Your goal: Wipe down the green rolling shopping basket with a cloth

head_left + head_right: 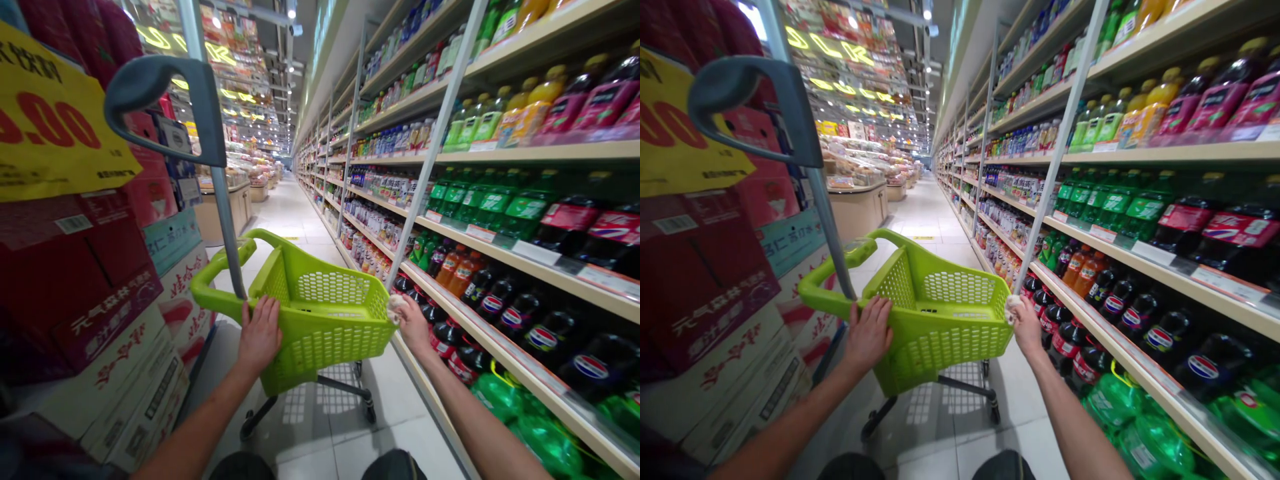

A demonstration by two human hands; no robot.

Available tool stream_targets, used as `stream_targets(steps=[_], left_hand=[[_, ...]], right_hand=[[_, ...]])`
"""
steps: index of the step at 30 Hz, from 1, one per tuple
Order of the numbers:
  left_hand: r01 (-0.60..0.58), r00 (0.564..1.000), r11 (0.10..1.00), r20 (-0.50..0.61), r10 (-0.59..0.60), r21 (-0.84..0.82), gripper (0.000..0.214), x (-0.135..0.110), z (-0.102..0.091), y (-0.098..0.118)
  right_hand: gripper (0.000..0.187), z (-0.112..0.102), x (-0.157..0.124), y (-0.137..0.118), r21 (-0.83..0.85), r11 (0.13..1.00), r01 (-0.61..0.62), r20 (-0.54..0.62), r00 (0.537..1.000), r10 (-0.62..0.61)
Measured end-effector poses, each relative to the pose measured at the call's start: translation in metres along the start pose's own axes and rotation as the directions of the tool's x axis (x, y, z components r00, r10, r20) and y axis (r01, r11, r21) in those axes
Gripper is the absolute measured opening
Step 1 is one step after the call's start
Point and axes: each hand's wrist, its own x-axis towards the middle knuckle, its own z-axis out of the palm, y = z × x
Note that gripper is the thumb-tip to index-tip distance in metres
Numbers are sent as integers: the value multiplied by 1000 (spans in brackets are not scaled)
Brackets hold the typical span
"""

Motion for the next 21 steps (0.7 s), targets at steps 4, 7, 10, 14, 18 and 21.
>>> stream_targets(steps=[4, 7, 10, 14, 18, 21], left_hand=[[17, 1000, 1000, -13, -17, -12, 45, 0, -1, 3], [12, 1000, 1000, -9, -12, -19, 45, 0, -3, 3], [4, 1000, 1000, -5, -4, -16, 46, 0, -4, 2], [-2, 1000, 1000, -1, 2, 0, 46, 0, -4, 0], [4, 1000, 1000, 14, -5, 15, 45, -1, -5, 0], [7, 1000, 1000, 21, -7, 13, 45, -1, -4, 3]], right_hand=[[29, 3, -2, 4, -38, 999, 32, 112, 993, -28], [39, 34, -19, -16, -58, 998, 32, 136, 990, -24], [52, 51, -32, -26, -123, 991, 42, 122, 992, -27], [51, 37, -33, -4, -166, 985, 36, 223, 975, 2], [43, 17, -27, 25, -140, 989, -40, 236, 969, 73], [43, 17, -27, 30, -168, 976, -141, 121, 979, 162]])
